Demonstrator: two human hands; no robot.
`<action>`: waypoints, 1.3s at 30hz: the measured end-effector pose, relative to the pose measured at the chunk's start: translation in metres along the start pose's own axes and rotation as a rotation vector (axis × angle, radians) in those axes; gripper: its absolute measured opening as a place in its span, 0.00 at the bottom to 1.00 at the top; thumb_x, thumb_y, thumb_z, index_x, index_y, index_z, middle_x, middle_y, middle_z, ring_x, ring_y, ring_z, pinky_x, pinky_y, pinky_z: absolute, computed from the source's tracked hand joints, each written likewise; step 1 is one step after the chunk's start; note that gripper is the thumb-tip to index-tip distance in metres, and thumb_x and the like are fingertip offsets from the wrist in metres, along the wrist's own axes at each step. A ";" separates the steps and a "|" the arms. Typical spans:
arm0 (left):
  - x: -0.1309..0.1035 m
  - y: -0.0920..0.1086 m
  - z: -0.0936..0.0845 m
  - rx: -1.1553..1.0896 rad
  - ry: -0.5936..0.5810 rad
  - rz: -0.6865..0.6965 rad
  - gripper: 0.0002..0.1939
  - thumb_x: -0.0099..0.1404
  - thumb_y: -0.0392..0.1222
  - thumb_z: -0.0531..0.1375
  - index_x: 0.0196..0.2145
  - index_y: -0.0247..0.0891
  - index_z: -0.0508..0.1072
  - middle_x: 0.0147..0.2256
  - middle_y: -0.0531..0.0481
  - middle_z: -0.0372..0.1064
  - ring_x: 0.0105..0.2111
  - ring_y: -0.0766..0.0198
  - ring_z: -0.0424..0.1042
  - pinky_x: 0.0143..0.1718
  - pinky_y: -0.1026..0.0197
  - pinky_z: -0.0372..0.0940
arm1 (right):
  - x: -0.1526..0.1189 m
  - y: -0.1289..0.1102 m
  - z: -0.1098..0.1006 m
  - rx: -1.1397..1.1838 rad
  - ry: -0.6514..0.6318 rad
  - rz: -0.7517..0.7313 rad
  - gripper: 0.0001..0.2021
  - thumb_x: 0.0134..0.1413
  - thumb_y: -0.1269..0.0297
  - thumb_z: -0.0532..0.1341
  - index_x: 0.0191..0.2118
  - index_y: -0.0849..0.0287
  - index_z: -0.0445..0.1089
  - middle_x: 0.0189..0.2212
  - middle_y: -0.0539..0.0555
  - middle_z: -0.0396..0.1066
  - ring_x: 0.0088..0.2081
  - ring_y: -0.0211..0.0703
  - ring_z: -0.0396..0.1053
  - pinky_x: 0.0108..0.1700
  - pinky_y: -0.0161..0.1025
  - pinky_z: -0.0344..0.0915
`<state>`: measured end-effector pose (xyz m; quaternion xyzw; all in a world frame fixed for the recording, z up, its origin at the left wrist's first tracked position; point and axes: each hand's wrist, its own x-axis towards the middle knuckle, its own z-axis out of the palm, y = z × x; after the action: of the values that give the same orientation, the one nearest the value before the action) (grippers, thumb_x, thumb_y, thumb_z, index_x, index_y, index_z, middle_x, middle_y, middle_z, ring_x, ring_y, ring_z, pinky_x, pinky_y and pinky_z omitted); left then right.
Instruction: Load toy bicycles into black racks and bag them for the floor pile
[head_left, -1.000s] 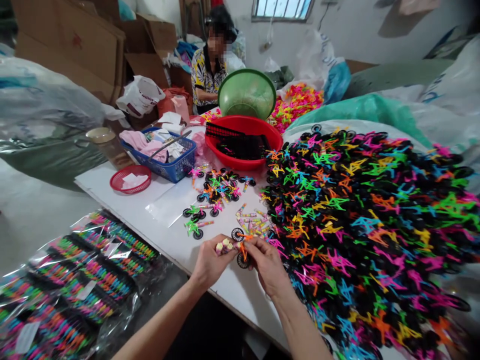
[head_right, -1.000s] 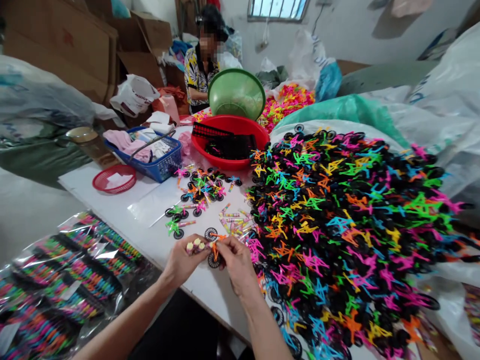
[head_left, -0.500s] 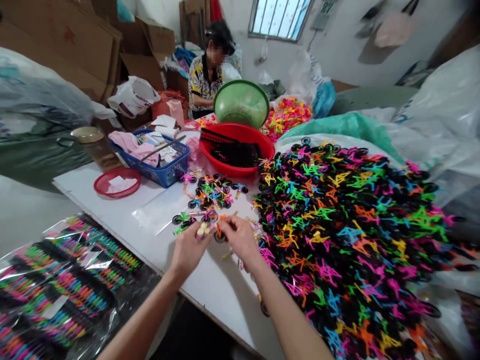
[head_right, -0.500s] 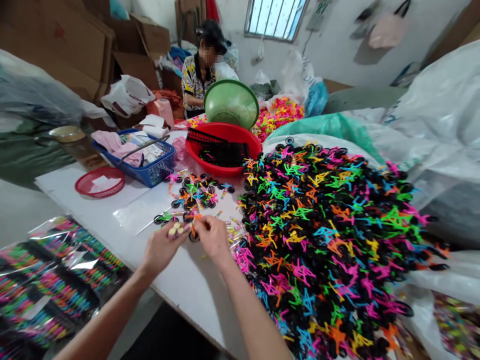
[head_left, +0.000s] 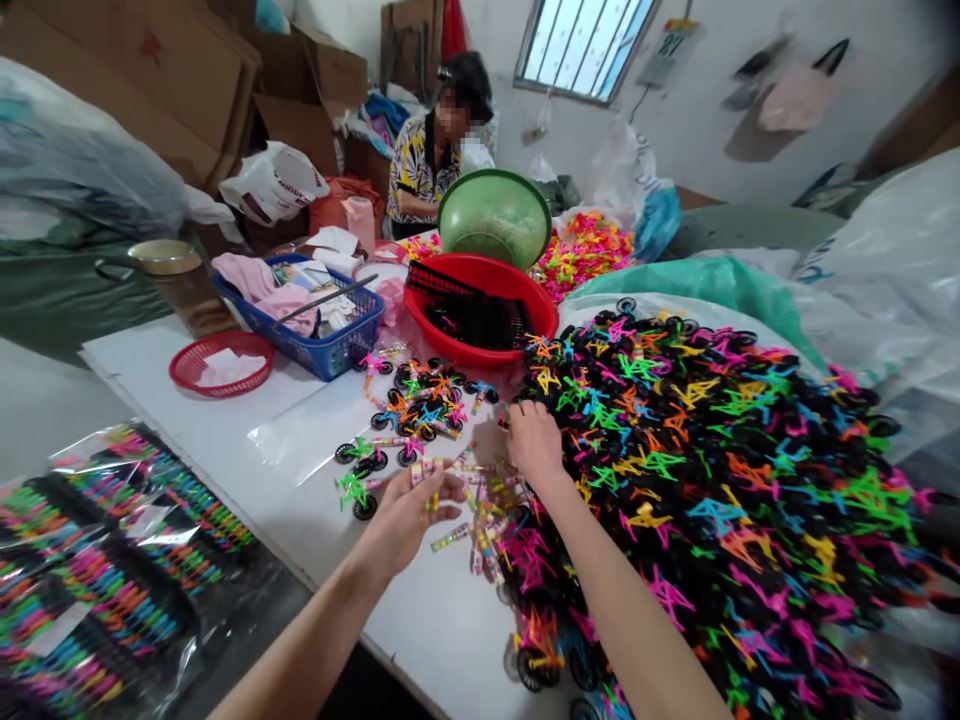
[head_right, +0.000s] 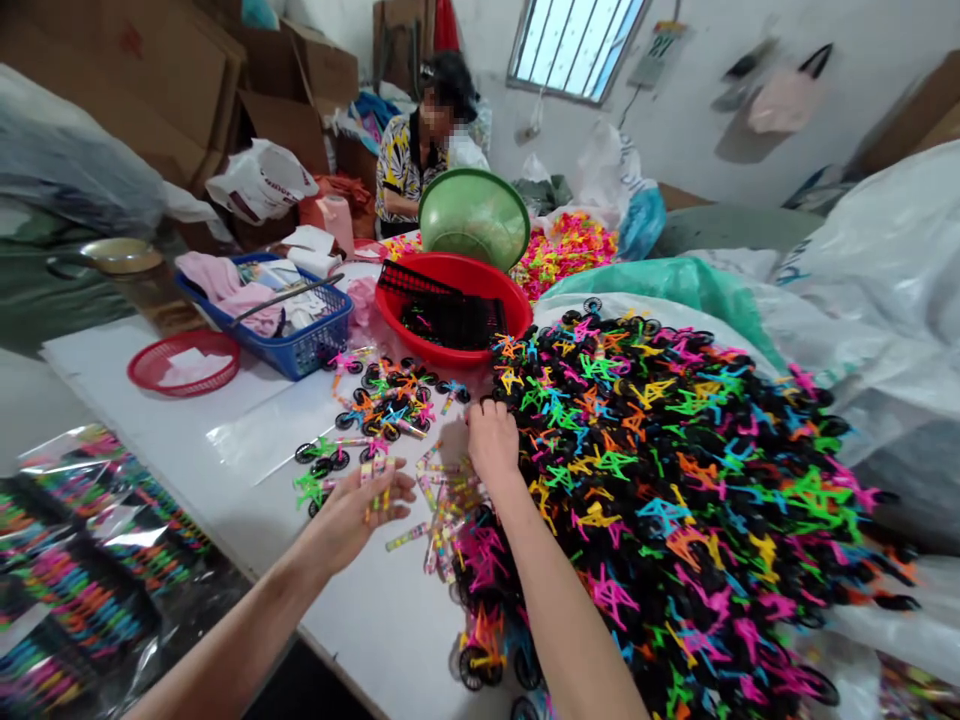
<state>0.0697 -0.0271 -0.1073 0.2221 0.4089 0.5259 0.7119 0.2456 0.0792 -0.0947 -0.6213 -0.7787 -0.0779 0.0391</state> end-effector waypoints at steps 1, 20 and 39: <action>0.009 0.001 0.006 -0.007 0.011 0.005 0.23 0.52 0.52 0.66 0.39 0.33 0.68 0.34 0.45 0.71 0.30 0.64 0.70 0.30 0.62 0.66 | -0.006 0.000 -0.003 0.046 0.039 -0.018 0.11 0.57 0.73 0.51 0.42 0.62 0.67 0.42 0.61 0.65 0.46 0.51 0.59 0.47 0.43 0.58; 0.014 -0.031 0.056 0.304 -0.178 0.164 0.17 0.53 0.50 0.65 0.28 0.32 0.70 0.21 0.54 0.63 0.19 0.74 0.59 0.19 0.70 0.54 | -0.120 0.025 -0.036 0.702 0.157 0.073 0.10 0.57 0.65 0.52 0.34 0.59 0.70 0.34 0.57 0.68 0.38 0.45 0.66 0.43 0.43 0.63; -0.032 -0.023 0.005 0.396 -0.143 0.141 0.15 0.58 0.48 0.63 0.35 0.32 0.70 0.24 0.54 0.60 0.23 0.73 0.53 0.23 0.68 0.48 | -0.129 -0.036 -0.042 1.567 -0.160 0.426 0.16 0.47 0.50 0.61 0.24 0.59 0.64 0.17 0.45 0.58 0.19 0.33 0.53 0.20 0.31 0.53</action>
<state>0.0834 -0.0646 -0.1099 0.4225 0.4360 0.4669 0.6430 0.2379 -0.0601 -0.0768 -0.5521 -0.4726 0.5432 0.4204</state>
